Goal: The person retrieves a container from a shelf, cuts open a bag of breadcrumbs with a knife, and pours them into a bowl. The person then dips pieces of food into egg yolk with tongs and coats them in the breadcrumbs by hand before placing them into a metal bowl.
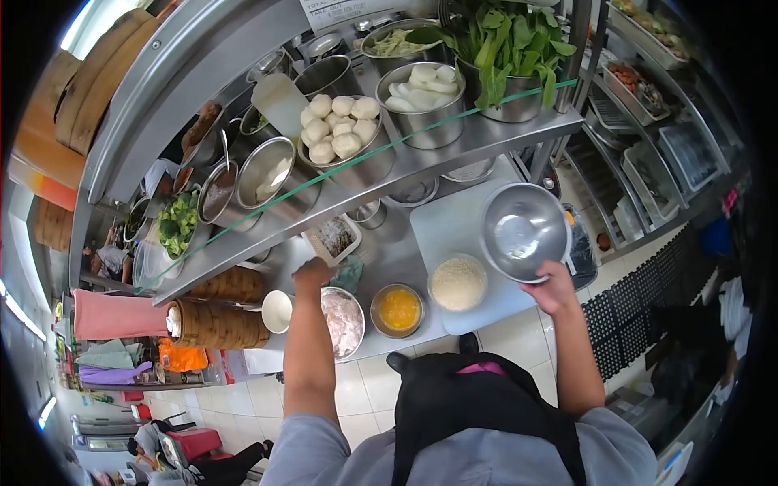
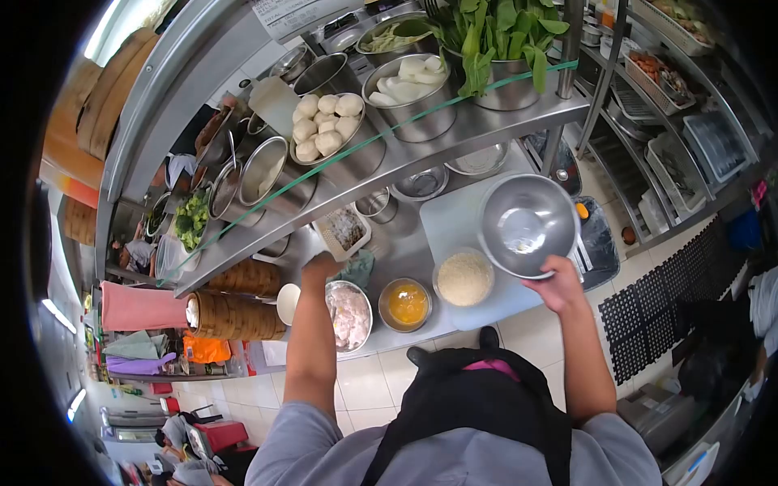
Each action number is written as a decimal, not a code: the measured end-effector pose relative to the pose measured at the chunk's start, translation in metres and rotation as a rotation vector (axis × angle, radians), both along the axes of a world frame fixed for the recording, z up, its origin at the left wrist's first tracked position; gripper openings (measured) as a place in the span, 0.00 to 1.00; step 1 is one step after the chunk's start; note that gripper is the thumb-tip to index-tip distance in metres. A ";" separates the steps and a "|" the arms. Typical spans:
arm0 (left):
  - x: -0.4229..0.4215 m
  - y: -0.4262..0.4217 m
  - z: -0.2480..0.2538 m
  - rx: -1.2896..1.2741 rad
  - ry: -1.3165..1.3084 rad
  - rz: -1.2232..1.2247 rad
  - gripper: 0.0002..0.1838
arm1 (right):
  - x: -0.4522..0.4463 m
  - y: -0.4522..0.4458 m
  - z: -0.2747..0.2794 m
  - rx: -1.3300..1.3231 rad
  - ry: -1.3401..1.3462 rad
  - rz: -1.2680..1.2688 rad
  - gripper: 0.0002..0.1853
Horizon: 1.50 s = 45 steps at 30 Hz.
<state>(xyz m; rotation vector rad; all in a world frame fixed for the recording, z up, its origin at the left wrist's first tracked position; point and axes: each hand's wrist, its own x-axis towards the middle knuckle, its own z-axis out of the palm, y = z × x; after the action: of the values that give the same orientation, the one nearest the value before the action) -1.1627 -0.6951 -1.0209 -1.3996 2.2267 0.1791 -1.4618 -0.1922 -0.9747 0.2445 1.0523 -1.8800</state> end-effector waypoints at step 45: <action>-0.432 0.470 0.110 0.164 1.484 -1.352 0.18 | -0.127 0.193 0.048 1.284 1.573 -0.938 0.49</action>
<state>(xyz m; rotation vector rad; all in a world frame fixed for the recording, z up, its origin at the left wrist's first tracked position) -1.5943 -0.2254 -0.9107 0.9769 3.4693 1.0630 -1.5883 0.0011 -0.9265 -0.1663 3.6676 -1.5389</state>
